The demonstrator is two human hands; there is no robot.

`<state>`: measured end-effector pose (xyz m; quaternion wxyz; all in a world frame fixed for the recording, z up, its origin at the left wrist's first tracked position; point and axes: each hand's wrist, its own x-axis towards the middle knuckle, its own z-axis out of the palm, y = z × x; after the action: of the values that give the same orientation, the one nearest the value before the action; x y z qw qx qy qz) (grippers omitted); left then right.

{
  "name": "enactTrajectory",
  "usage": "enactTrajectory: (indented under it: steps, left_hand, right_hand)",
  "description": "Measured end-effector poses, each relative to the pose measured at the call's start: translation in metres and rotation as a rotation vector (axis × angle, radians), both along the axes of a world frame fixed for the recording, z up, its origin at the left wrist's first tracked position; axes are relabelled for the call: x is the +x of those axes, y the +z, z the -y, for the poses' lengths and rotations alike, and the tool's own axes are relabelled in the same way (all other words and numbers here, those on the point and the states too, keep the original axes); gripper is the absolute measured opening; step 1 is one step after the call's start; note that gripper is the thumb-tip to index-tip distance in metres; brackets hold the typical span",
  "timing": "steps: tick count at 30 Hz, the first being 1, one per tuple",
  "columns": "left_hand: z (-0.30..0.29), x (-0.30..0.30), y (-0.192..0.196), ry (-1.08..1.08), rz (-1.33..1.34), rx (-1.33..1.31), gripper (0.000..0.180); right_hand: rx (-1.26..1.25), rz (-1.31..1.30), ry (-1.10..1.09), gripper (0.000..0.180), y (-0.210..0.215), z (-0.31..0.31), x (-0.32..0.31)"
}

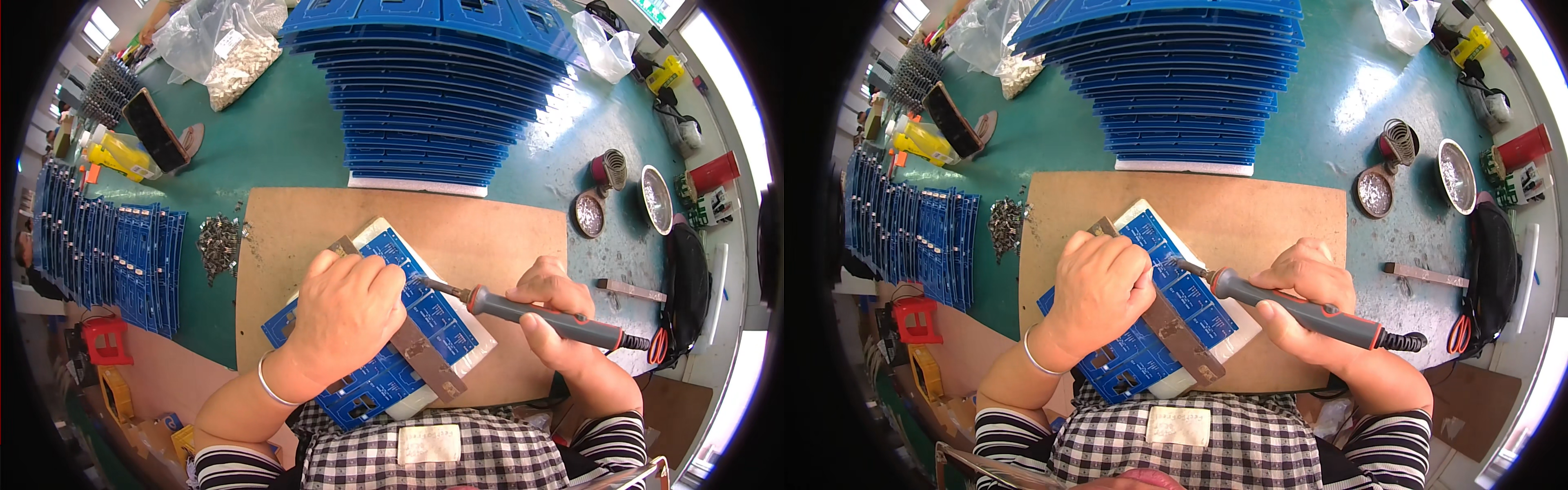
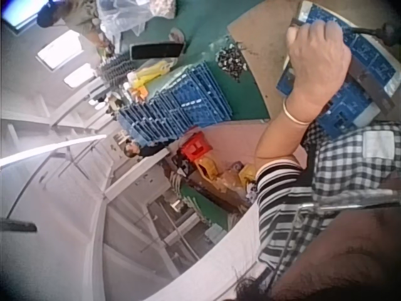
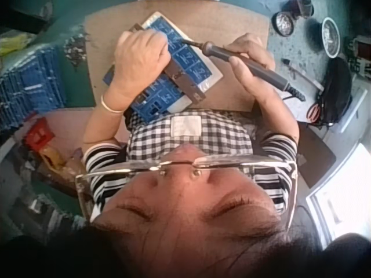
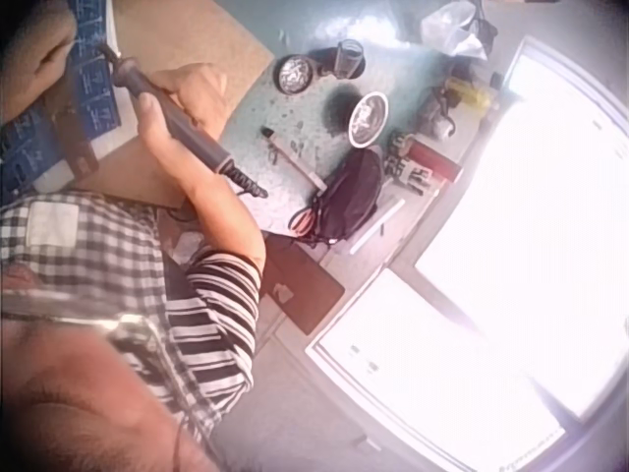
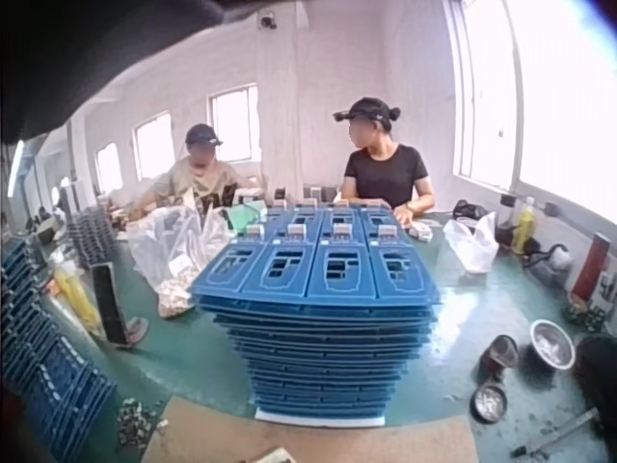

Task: The person solders components onto a circuit board using a soldering iron, solder wire, and a metal bar. The person then stacks the finished board onto a pile, places a new circuit board onto the work surface, and solders components onto it using the soldering iron and wire.

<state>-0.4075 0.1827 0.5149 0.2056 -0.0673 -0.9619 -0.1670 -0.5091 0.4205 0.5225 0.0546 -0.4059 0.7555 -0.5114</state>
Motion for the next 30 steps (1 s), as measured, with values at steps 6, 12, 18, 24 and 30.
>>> enactTrajectory:
  steps: [6, 12, 18, 24, 30]
  left_hand:
    - [0.001, -0.004, 0.0, 0.005, 0.012, -0.014, 0.018]
    - [0.002, -0.008, 0.003, -0.001, 0.043, -0.009, 0.017]
    - [0.007, -0.003, 0.005, 0.013, 0.072, -0.009, 0.014]
    - [0.005, 0.005, 0.01, 0.047, 0.031, -0.037, 0.011]
    - [0.001, 0.012, 0.002, 0.054, 0.031, 0.095, 0.014]
  right_hand:
    - [-0.008, 0.015, 0.009, 0.027, -0.001, 0.003, -0.002]
    - [-0.014, -0.012, 0.013, 0.027, 0.0, 0.007, -0.005]
    - [-0.007, -0.025, 0.021, 0.026, 0.002, 0.005, -0.005]
    - [-0.01, -0.031, 0.029, 0.024, 0.002, 0.0, -0.001]
    - [-0.013, -0.057, 0.021, 0.025, 0.001, -0.004, 0.002]
